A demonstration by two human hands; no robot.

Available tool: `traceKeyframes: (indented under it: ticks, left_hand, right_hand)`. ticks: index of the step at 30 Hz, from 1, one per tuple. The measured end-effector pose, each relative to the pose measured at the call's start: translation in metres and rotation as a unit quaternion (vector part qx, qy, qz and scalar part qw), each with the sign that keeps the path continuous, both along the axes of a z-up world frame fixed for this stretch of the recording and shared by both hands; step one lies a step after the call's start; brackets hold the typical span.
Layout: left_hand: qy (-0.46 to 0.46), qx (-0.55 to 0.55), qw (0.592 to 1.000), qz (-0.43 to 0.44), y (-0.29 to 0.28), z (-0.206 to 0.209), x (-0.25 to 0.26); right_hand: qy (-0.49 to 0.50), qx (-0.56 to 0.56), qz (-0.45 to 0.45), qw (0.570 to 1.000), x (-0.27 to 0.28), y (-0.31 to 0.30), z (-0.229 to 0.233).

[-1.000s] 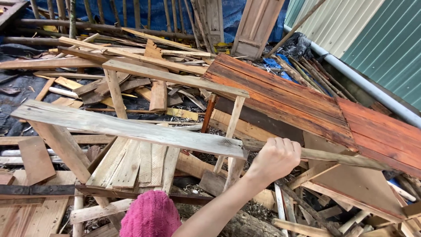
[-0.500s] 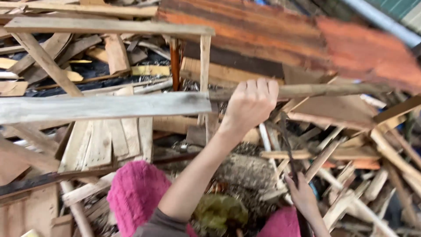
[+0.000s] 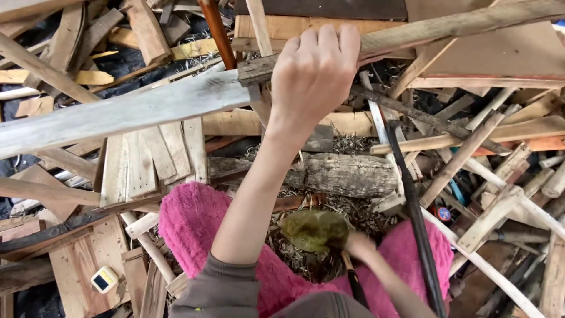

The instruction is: Assembling a small wooden structure by hammering nails into planks amidst scrap wood.

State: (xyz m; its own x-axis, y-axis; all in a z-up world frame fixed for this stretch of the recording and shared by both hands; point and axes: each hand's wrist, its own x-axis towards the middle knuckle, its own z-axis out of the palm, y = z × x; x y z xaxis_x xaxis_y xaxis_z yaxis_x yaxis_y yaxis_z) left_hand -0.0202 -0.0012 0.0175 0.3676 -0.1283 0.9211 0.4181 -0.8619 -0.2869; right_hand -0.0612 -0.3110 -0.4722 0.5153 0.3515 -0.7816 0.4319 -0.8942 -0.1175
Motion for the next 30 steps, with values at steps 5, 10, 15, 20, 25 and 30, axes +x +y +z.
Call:
traceKeyframes:
  ticks: [5,10,15,20,25,30]
  left_hand:
    - [0.009,0.0,1.0,0.015,0.004,-0.001,0.003]
    - [0.024,0.006,1.0,0.017,0.006,-0.003,0.006]
    - [-0.011,-0.028,0.999,-0.015,0.0,0.013,-0.011]
    - [-0.027,-0.084,0.992,-0.094,0.002,-0.003,-0.004]
    - [-0.082,-0.077,0.991,-0.073,0.001,-0.018,0.019]
    - [0.033,-0.078,0.995,-0.059,0.013,-0.009,-0.004]
  right_hand:
    - [0.015,0.123,-0.044,0.991,-0.066,-0.087,-0.19]
    - [0.294,0.299,-0.395,0.817,-0.005,-0.066,0.002]
    - [0.265,0.474,-0.367,0.755,0.051,-0.081,0.085]
    - [0.057,0.534,-0.244,0.808,0.102,-0.023,0.265]
    - [-0.152,0.558,-0.145,0.803,0.081,0.029,0.474]
    - [-0.276,0.552,-0.061,0.785,0.013,0.116,0.573]
